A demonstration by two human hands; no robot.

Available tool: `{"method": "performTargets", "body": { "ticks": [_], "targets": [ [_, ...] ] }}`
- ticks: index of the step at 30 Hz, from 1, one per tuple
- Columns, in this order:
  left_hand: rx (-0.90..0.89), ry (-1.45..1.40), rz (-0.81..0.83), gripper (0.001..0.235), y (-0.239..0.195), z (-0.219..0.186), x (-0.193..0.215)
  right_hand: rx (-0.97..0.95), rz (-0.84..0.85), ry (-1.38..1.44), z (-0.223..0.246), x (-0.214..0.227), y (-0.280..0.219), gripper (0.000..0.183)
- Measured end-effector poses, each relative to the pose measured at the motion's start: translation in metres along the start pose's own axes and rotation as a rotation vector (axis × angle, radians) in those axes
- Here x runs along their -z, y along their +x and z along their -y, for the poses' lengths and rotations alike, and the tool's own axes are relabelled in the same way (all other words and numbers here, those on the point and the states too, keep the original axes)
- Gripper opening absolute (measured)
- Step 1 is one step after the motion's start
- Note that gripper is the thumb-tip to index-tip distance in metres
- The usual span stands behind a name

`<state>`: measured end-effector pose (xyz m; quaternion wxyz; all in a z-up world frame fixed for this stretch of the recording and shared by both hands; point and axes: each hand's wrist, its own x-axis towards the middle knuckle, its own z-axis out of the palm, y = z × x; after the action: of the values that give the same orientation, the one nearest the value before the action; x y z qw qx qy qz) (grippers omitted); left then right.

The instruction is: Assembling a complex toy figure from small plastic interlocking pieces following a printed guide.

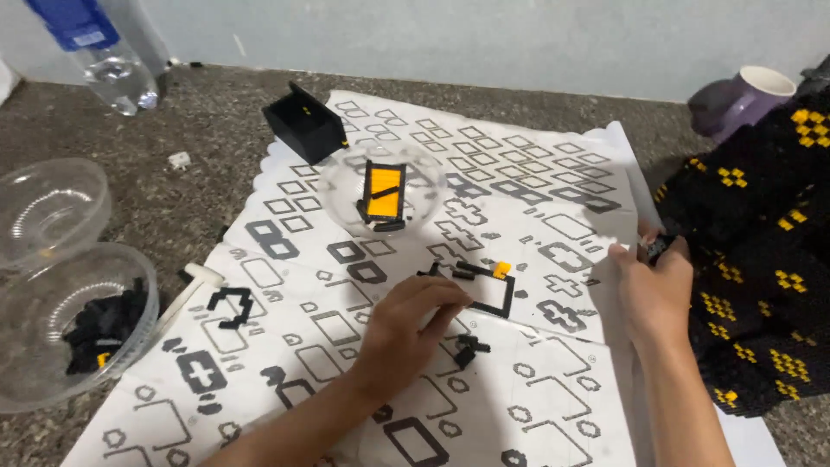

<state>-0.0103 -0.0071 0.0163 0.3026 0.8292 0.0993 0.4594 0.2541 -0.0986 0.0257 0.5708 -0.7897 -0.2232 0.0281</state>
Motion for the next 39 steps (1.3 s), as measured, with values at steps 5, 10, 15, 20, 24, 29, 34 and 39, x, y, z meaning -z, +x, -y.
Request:
{"method": "performTargets", "body": {
  "ticks": [5,10,15,20,24,29,34,39],
  "targets": [
    [0.006,-0.009,-0.007,0.012,0.002,0.000,0.002,-0.050,0.048,0.109,0.026,0.000,-0.013,0.029],
    [0.023,-0.012,-0.025,0.013,0.002,-0.001,0.000,0.001,0.041,0.135,0.006,-0.002,-0.002,0.048],
    [0.026,-0.012,-0.037,0.011,0.000,0.000,0.001,0.054,0.037,0.192,0.015,-0.003,-0.008,0.050],
    [0.018,0.065,-0.070,0.008,-0.009,0.012,-0.009,0.016,-0.006,0.079,0.028,-0.004,-0.016,0.052],
    [-0.099,0.119,-0.134,0.012,-0.006,0.021,-0.011,-0.112,-0.041,0.066,0.053,-0.004,-0.022,0.049],
    [-0.026,0.062,-0.143,0.010,-0.003,0.017,-0.011,-0.261,-0.024,0.127,0.063,-0.004,-0.028,0.041],
    [-0.069,0.086,-0.097,0.011,-0.003,0.018,-0.007,-0.107,-0.004,0.062,0.045,-0.003,-0.017,0.048],
    [0.028,0.031,-0.035,0.010,-0.008,0.012,-0.005,-0.024,-0.010,-0.048,0.022,-0.002,-0.014,0.044]
  ]
}}
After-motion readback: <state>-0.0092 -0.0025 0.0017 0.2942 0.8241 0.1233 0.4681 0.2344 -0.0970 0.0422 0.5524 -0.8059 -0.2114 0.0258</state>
